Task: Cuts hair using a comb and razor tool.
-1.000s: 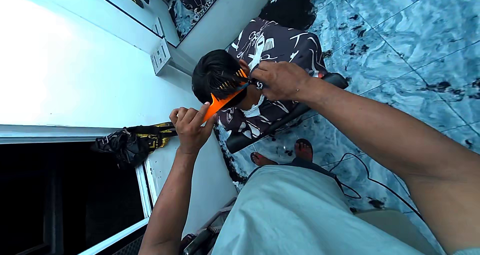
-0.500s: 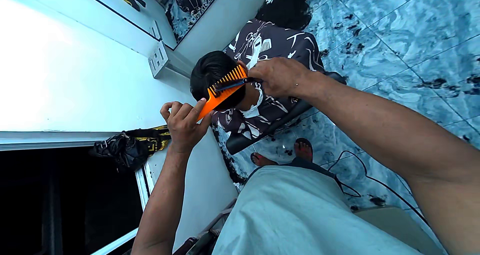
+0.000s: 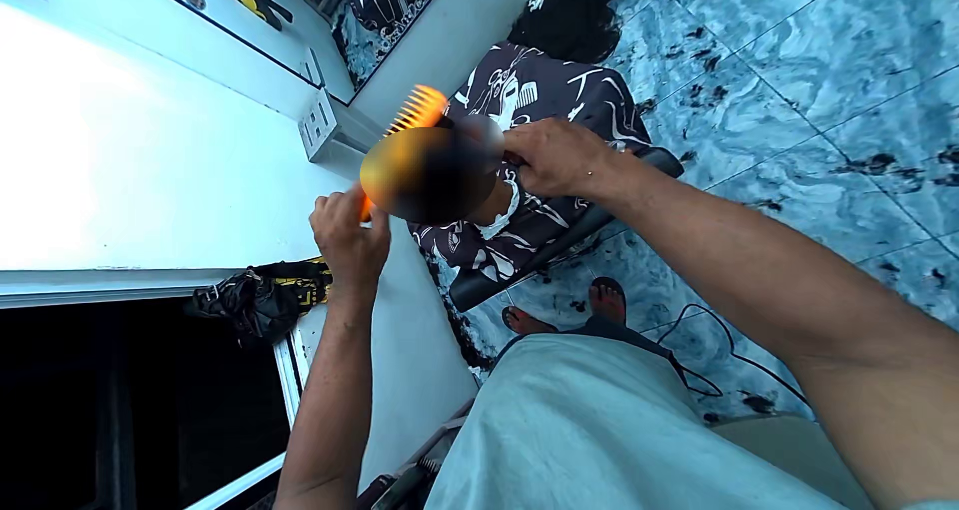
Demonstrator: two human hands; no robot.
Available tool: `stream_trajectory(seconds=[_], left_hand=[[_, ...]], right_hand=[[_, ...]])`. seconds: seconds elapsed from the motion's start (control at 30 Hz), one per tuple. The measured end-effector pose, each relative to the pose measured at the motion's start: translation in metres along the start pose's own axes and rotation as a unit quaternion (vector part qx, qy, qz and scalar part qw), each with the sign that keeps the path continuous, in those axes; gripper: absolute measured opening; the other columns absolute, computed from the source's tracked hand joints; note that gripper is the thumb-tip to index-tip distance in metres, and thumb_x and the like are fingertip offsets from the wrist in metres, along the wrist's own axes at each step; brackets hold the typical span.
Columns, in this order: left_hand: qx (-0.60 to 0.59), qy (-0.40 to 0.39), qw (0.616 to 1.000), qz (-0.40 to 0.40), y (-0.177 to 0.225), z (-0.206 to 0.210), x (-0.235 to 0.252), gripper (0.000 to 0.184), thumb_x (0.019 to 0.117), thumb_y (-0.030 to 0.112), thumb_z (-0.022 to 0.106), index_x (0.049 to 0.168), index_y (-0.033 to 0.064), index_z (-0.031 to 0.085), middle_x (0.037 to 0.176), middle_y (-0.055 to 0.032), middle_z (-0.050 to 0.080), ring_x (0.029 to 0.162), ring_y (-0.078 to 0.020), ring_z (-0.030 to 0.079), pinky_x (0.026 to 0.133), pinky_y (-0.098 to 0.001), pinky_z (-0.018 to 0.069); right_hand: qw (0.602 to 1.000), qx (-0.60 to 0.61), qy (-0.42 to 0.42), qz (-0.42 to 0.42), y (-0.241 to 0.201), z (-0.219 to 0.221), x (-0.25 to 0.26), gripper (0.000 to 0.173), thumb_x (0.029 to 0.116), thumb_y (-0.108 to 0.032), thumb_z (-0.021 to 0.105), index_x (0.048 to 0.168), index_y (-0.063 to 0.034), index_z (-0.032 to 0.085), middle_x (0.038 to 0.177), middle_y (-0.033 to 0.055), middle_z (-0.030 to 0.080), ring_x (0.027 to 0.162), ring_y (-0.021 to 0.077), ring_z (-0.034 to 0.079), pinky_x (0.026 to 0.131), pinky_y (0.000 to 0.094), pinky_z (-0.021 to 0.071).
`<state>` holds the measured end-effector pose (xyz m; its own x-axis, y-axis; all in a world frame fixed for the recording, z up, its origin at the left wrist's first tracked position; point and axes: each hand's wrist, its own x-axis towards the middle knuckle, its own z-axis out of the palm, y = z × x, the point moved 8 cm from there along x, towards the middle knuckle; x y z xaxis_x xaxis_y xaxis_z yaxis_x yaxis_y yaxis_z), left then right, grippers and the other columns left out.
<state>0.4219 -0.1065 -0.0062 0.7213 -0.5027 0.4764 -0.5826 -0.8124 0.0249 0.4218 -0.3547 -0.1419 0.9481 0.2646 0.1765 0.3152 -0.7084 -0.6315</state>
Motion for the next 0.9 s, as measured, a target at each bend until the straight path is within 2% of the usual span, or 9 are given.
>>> stream_trajectory(seconds=[0.07,0.13,0.23,0.3,0.4,0.53,0.6,0.73,0.9], left_hand=[[-0.117,-0.038,0.978,-0.17,-0.009,0.016,0.0,0.042,0.112,0.027,0.039,0.11,-0.0002,0.071,0.085,-0.0062,0.072,0.072,-0.0128,0.067,0.069,-0.033,0.0566],[-0.216,-0.095,0.945,-0.225,0.003,0.041,-0.015,0.046,0.113,0.027,0.031,0.106,-0.0023,0.065,0.082,-0.006,0.074,0.061,-0.0134,0.067,0.06,-0.0349,0.0588],[-0.188,-0.162,0.962,-0.118,0.02,0.074,-0.061,0.043,0.1123,0.026,0.034,0.106,-0.003,0.065,0.074,-0.0086,0.066,0.058,-0.0163,0.06,0.056,-0.0374,0.0549],[-0.104,-0.183,0.978,-0.011,0.023,0.087,-0.093,0.038,0.109,0.029,0.045,0.119,0.0039,0.072,0.081,-0.0104,0.067,0.068,-0.0216,0.065,0.064,-0.0429,0.0568],[-0.011,-0.144,0.987,0.073,0.021,0.084,-0.114,0.038,0.0994,0.039,0.065,0.128,0.0146,0.073,0.082,-0.0072,0.066,0.076,-0.0227,0.061,0.073,-0.0433,0.0478],[0.064,-0.049,0.991,0.104,0.023,0.05,-0.094,0.034,0.0924,0.035,0.075,0.12,0.0151,0.077,0.075,-0.0053,0.063,0.074,-0.0225,0.058,0.083,-0.0449,0.0438],[0.079,-0.019,0.99,0.112,0.028,0.037,-0.08,0.034,0.0914,0.034,0.076,0.119,0.014,0.077,0.074,-0.0053,0.063,0.074,-0.0222,0.058,0.086,-0.0453,0.0435],[0.074,0.008,0.989,0.128,0.036,0.021,-0.064,0.034,0.0902,0.033,0.078,0.117,0.0129,0.077,0.071,-0.0044,0.06,0.074,-0.0215,0.056,0.088,-0.0446,0.042],[0.076,0.02,0.989,0.123,0.039,0.015,-0.053,0.035,0.09,0.035,0.077,0.117,0.0132,0.078,0.07,-0.004,0.06,0.072,-0.0208,0.055,0.086,-0.0434,0.0404]], right_hand=[[0.996,0.056,0.032,0.057,0.025,0.006,-0.004,0.031,0.0883,-0.008,0.065,0.119,-0.0045,0.062,0.102,0.0183,0.069,0.093,0.0382,0.069,0.078,0.0615,0.0559],[0.989,0.074,0.05,0.122,0.05,0.012,-0.008,0.031,0.0895,-0.004,0.061,0.121,-0.0038,0.061,0.102,0.0215,0.069,0.093,0.0425,0.069,0.075,0.0655,0.0544],[0.981,0.091,0.061,0.157,0.076,0.023,-0.012,0.036,0.0893,-0.014,0.066,0.123,-0.0027,0.06,0.109,0.0214,0.068,0.099,0.0423,0.068,0.078,0.0658,0.054],[0.983,0.087,0.056,0.154,0.084,0.027,-0.012,0.046,0.0891,-0.023,0.071,0.129,-0.004,0.059,0.118,0.021,0.066,0.105,0.0418,0.067,0.084,0.0652,0.054],[0.997,-0.005,0.05,0.065,0.071,0.028,-0.012,0.03,0.0935,-0.006,0.06,0.123,-0.0072,0.065,0.114,0.0209,0.068,0.098,0.0429,0.069,0.078,0.0647,0.0531],[0.989,-0.103,0.045,-0.091,0.038,0.04,-0.009,0.025,0.0935,0.004,0.06,0.115,-0.007,0.067,0.109,0.0201,0.067,0.102,0.0419,0.067,0.078,0.0614,0.0497],[0.99,-0.091,0.044,-0.103,0.027,0.041,-0.004,0.029,0.0879,-0.003,0.063,0.116,-0.0082,0.065,0.113,0.0185,0.063,0.107,0.0408,0.064,0.078,0.0601,0.0487],[0.989,-0.043,0.051,-0.13,0.014,0.033,0.001,0.019,0.0916,0.002,0.06,0.109,-0.0036,0.066,0.098,0.019,0.066,0.087,0.0393,0.069,0.07,0.0561,0.0532],[0.993,-0.024,0.021,-0.11,0.014,0.032,0.005,0.032,0.0849,-0.004,0.066,0.117,-0.0073,0.067,0.106,0.0165,0.064,0.095,0.0372,0.066,0.073,0.0556,0.0526]])
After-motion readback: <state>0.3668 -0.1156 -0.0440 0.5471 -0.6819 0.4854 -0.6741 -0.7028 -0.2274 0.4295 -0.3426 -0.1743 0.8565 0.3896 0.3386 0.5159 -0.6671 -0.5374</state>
